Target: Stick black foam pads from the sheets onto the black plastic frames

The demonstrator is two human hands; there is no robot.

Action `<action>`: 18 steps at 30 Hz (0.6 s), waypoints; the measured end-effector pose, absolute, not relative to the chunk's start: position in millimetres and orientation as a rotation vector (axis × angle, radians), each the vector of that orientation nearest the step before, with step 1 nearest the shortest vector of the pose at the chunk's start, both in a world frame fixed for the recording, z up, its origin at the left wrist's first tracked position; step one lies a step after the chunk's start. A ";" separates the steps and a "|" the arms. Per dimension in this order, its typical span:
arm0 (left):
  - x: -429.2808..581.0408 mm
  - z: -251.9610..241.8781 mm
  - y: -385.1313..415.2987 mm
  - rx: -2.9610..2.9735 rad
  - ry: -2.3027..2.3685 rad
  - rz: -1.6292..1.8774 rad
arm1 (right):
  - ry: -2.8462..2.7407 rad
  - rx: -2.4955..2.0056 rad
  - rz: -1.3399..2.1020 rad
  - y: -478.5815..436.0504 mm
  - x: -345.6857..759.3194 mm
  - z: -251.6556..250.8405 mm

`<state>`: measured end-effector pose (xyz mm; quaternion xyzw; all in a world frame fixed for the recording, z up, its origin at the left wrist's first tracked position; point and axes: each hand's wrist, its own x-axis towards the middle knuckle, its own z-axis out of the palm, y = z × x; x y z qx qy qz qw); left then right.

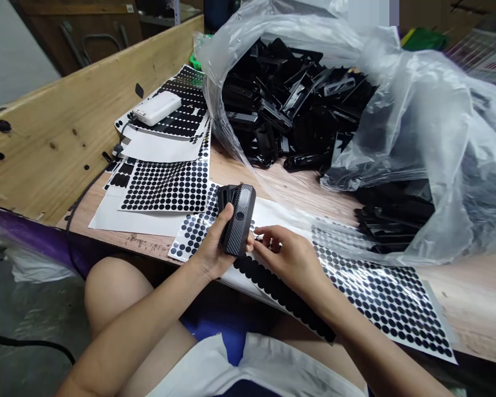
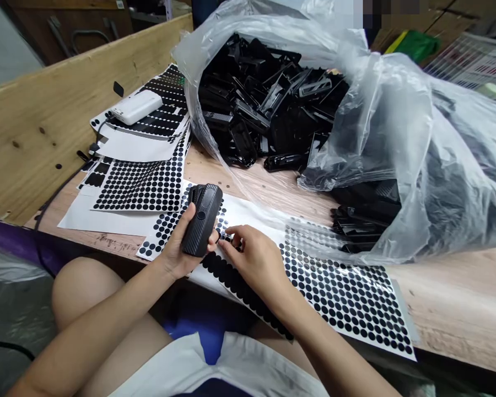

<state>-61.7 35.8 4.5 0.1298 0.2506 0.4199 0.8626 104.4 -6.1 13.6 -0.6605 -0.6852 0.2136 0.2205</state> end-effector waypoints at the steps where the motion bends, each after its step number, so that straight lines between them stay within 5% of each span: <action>1: -63.3 7.6 35.5 0.232 0.526 0.875 | -1.924 -1.827 0.542 -6.7 103.1 10.1; 10: -73.1 8.2 11.2 0.361 0.388 0.886 | -1.928 -1.706 0.442 -2.5 103.0 -4.6; 18: -66.5 -2.9 14.0 0.378 0.500 0.880 | -1.276 -1.376 0.834 1.0 112.4 7.3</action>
